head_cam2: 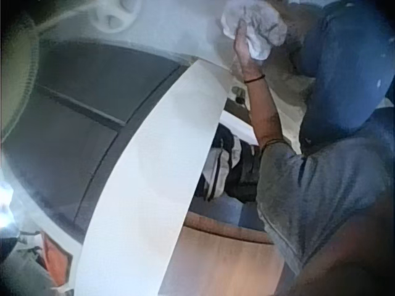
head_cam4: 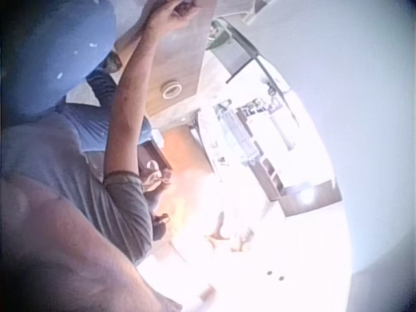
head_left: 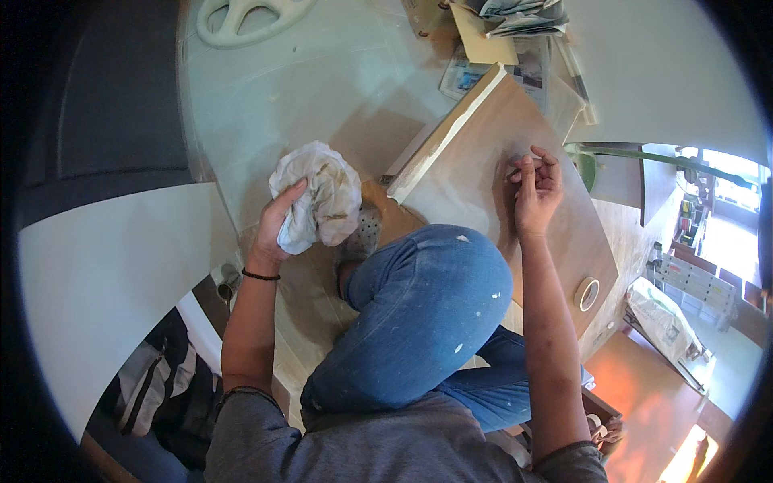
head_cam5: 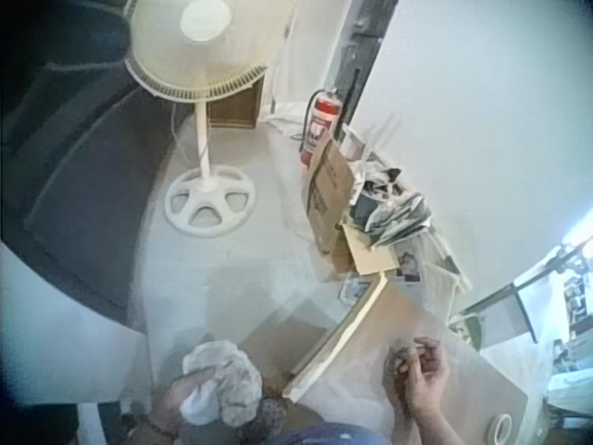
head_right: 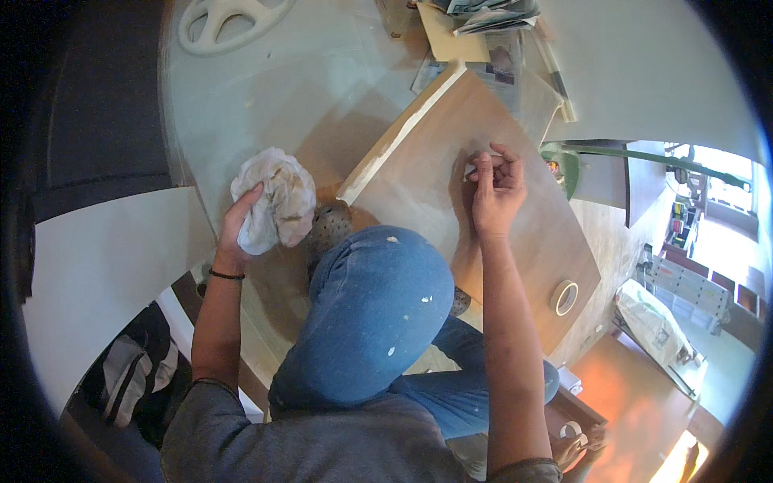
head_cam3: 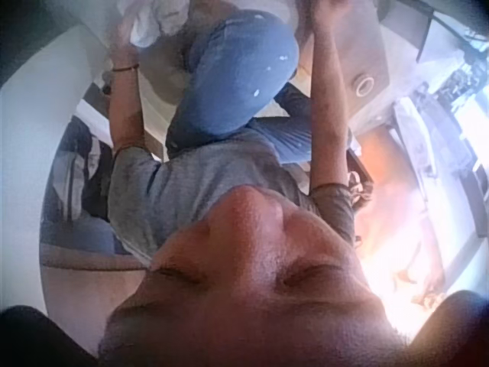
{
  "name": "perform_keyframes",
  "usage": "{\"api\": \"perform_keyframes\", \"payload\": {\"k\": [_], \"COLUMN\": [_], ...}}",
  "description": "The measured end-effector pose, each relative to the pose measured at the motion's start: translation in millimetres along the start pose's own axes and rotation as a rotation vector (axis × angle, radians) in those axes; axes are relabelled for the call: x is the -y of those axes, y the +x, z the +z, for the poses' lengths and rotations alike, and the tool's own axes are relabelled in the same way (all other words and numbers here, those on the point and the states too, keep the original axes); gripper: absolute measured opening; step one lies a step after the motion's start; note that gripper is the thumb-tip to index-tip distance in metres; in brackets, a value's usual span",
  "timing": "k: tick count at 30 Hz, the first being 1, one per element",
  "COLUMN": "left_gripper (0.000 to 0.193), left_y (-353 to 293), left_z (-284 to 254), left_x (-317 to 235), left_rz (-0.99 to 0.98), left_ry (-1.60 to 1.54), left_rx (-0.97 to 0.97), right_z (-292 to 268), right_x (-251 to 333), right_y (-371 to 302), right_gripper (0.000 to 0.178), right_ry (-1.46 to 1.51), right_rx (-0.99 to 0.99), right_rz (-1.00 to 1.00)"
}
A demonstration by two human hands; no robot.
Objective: The person wipes the edge of a wooden furniture piece with a cloth, applies masking tape along the edge, and then uses a paintbrush to apply a finish to the taped area. The person also wipes the surface with a cloth after applying the finish.
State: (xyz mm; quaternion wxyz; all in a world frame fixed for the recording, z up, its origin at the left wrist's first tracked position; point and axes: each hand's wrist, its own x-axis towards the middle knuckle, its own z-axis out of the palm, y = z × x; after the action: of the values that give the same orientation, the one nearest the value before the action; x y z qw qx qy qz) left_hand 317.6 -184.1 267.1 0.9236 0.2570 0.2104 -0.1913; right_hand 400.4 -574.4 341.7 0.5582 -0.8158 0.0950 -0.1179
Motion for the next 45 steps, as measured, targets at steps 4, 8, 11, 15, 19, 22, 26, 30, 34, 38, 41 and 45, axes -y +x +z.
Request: {"api": "perform_keyframes", "payload": {"k": [4, 8, 11, 15, 19, 22, 26, 30, 34, 38, 41, 45], "left_gripper": [0.047, 0.039, 0.036, 0.039, 0.038, 0.037, 0.035, 0.035, 0.035, 0.035, 0.033, 0.032], "left_y": [26, 82, 121, 178, 224, 248, 267, 283, 275, 276, 272, 251], "left_z": [20, 28, 67, 108, 152, 177, 198, 206, 212, 208, 203, 201], "left_x": [-13, -25, -23, -18, -11, -10, -5, 0, 0, 0, -1, -2], "left_rz": [0.178, 0.249, 0.449, 0.488, 0.618, 0.625, 0.652, 0.717, 0.668, 0.686, 0.693, 0.598], "left_ry": [0.397, 0.778, 1.102, 1.182, 1.297, 1.39, 1.5, 1.548, 1.554, 1.55, 1.554, 1.534], "left_rx": [-0.005, 0.029, 0.059, 0.165, 0.229, 0.249, 0.271, 0.279, 0.301, 0.315, 0.324, 0.331], "right_z": [-2, -3, -3, -2, -3, -3, -1, -1, -1, -2, -2, -2], "right_x": [-3, -5, -2, -3, -5, -4, -2, 1, -2, -1, -1, -2], "right_y": [4, 4, 2, 2, 3, 2, 2, 3, 2, 3, 2, 2], "right_gripper": [0.024, 0.026, 0.023, 0.024, 0.024, 0.024, 0.023, 0.022, 0.022, 0.023, 0.023, 0.022], "right_ry": [-0.011, -0.031, -0.009, -0.003, -0.002, -0.01, 0.022, 0.022, 0.037, 0.023, 0.03, 0.029], "right_rx": [0.014, 0.018, 0.017, 0.014, 0.019, 0.012, 0.01, 0.013, 0.01, 0.016, 0.025, 0.014], "right_rz": [-0.069, -0.036, 0.02, -0.013, -0.007, -0.01, -0.002, 0.015, 0.001, -0.008, -0.006, -0.022]}}
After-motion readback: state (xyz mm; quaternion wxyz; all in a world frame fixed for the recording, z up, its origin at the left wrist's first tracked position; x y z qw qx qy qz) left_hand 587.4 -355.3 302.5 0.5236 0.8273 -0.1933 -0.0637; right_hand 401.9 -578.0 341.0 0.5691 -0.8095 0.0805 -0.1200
